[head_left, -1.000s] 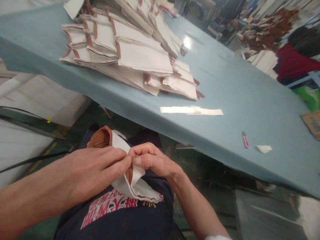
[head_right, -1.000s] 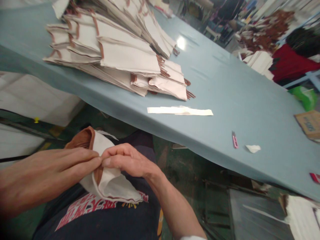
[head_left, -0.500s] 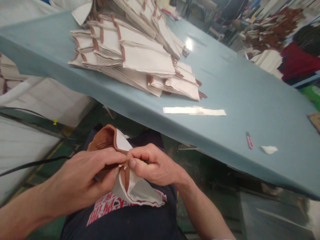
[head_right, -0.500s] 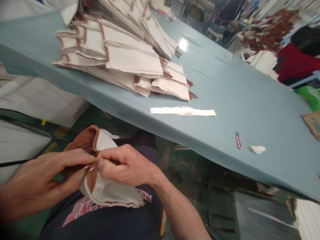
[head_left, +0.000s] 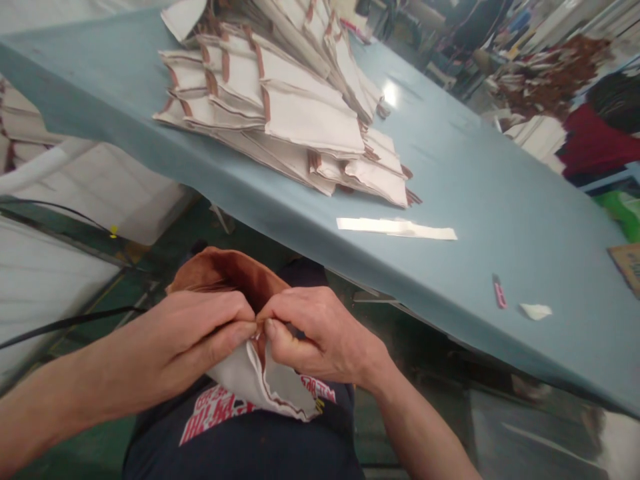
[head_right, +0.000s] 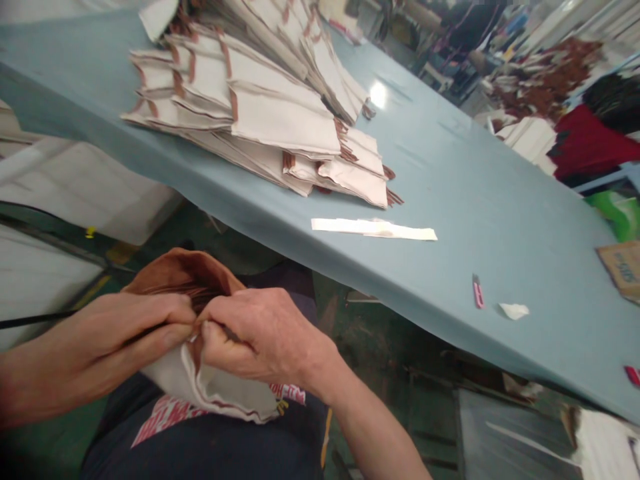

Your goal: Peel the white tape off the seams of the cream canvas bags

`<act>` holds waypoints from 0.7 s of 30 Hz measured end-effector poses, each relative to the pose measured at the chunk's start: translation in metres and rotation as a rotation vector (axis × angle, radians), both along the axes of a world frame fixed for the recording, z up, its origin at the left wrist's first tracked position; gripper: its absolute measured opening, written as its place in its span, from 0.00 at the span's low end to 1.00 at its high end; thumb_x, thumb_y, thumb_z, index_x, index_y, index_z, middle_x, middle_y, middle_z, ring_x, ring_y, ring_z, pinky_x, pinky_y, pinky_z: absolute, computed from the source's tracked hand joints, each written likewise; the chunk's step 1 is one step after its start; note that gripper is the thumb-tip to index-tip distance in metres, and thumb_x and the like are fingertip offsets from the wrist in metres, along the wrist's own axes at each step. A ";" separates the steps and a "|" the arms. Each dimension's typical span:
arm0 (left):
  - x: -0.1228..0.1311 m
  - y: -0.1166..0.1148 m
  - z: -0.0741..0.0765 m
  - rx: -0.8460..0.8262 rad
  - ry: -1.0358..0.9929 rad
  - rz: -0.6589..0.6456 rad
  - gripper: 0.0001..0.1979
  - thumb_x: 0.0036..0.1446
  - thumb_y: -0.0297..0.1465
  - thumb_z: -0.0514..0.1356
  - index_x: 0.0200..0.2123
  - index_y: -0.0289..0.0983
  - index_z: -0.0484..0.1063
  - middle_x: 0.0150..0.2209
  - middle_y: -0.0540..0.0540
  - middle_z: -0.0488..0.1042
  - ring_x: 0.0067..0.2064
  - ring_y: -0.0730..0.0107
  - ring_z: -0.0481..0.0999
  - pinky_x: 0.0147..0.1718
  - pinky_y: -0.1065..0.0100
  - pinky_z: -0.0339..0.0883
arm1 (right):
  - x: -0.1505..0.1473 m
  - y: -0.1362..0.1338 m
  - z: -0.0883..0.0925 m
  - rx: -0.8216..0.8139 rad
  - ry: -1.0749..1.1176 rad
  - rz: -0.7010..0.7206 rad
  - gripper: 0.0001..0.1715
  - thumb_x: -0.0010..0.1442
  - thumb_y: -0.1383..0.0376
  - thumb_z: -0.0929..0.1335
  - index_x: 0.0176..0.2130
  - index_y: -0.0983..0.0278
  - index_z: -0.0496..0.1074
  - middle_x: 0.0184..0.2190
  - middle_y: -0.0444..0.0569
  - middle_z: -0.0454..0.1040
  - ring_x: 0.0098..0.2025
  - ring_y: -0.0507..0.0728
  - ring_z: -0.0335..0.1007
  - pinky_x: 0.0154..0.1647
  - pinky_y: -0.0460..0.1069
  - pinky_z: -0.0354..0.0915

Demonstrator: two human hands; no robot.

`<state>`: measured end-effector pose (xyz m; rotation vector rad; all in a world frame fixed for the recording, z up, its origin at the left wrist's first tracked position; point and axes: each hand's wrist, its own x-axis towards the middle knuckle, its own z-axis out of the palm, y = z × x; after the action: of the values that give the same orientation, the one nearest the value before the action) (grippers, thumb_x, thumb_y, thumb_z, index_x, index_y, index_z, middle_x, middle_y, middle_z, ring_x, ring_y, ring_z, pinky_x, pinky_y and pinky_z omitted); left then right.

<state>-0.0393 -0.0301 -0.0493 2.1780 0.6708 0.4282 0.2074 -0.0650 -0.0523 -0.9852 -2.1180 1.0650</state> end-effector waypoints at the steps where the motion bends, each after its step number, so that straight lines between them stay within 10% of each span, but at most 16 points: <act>1: -0.002 0.000 -0.004 -0.001 0.019 -0.005 0.20 0.83 0.34 0.52 0.35 0.42 0.76 0.30 0.57 0.78 0.30 0.74 0.75 0.35 0.73 0.64 | -0.001 0.000 -0.002 -0.001 0.028 -0.001 0.12 0.66 0.71 0.63 0.33 0.61 0.72 0.29 0.44 0.78 0.31 0.52 0.70 0.38 0.48 0.63; 9: -0.008 -0.004 -0.019 -0.016 0.008 0.062 0.20 0.81 0.40 0.58 0.33 0.43 0.76 0.25 0.58 0.74 0.27 0.71 0.72 0.35 0.70 0.63 | 0.000 -0.003 -0.005 0.022 0.034 -0.026 0.13 0.73 0.71 0.65 0.37 0.63 0.76 0.31 0.44 0.79 0.32 0.52 0.72 0.38 0.47 0.63; 21: 0.014 -0.003 0.009 0.148 0.067 0.045 0.15 0.72 0.29 0.57 0.28 0.42 0.67 0.24 0.56 0.71 0.22 0.72 0.67 0.25 0.65 0.52 | 0.009 -0.012 0.006 0.069 -0.107 -0.029 0.16 0.79 0.66 0.62 0.36 0.59 0.68 0.31 0.48 0.78 0.34 0.57 0.72 0.39 0.52 0.63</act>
<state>-0.0251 -0.0333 -0.0407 2.3288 0.7466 0.4427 0.2161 -0.0772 -0.0463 -1.0576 -2.2043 0.9370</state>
